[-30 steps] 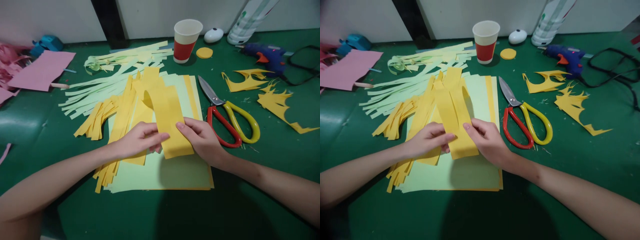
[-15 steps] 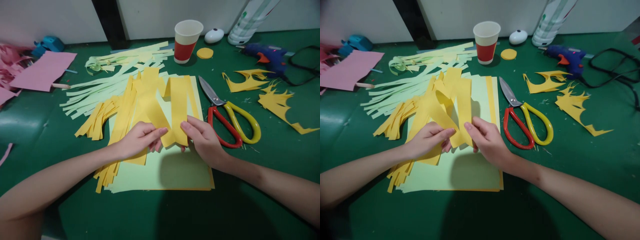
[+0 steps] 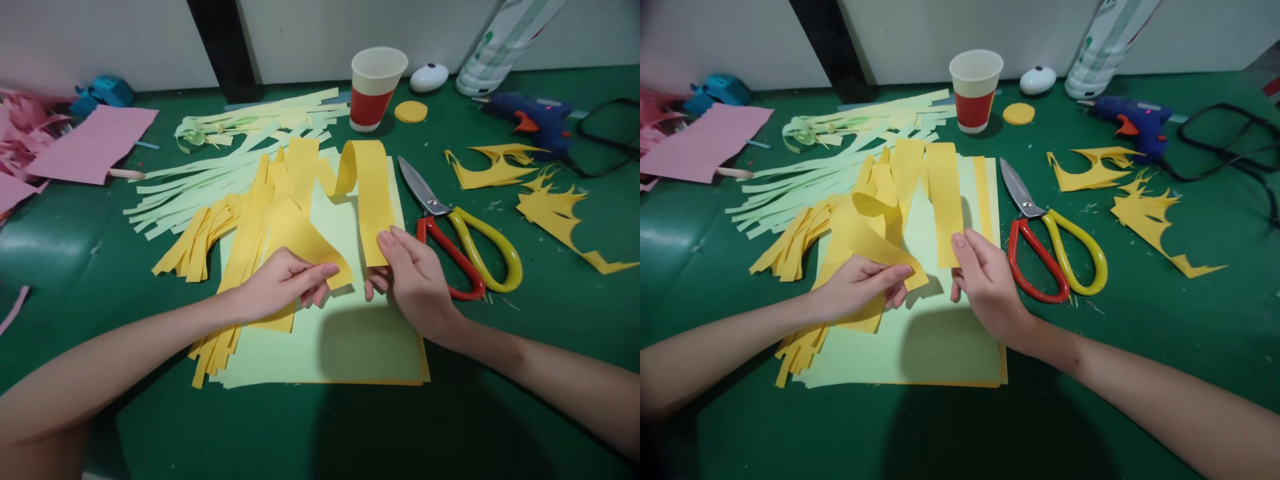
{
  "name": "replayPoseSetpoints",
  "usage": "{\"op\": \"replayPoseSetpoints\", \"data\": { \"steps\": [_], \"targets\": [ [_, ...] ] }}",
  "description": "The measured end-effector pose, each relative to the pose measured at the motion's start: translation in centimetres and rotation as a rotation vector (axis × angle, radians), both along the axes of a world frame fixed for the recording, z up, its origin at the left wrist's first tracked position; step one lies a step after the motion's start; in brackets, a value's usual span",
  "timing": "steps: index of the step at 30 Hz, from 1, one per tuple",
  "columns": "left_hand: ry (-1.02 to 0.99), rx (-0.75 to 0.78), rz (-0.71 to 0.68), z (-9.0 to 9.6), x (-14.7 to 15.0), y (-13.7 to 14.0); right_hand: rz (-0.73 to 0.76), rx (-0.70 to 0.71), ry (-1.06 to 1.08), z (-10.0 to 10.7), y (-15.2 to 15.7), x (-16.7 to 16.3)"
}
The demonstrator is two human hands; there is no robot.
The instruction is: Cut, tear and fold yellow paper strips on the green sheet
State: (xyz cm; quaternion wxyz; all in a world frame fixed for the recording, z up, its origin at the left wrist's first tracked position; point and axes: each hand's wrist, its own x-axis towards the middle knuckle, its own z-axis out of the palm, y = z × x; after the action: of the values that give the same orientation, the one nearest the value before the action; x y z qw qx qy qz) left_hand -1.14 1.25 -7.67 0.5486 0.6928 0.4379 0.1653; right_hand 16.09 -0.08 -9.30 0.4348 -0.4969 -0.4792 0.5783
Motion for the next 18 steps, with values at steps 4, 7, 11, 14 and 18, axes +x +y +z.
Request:
{"op": "replayPoseSetpoints", "data": {
  "steps": [4,7,11,14,18],
  "targets": [
    [-0.174,-0.023,0.09,-0.3,-0.3,-0.1,-0.004,-0.036,0.027,0.4,-0.1,-0.1],
    [-0.331,0.0,0.233,-0.8,-0.7,-0.1,0.082,-0.139,-0.085,1.4,-0.6,-0.2],
    [-0.409,0.053,0.314,-0.4,-1.3,0.2,0.522,-0.285,-0.355,3.5,-1.8,-0.1],
    [-0.427,0.031,0.263,1.0,-1.5,0.1,0.738,-0.238,-0.466,4.5,-1.9,0.3],
    [-0.327,-0.124,-0.038,2.7,-1.3,-1.0,0.528,-0.161,-0.234,5.0,-0.3,0.9]
  ]
}}
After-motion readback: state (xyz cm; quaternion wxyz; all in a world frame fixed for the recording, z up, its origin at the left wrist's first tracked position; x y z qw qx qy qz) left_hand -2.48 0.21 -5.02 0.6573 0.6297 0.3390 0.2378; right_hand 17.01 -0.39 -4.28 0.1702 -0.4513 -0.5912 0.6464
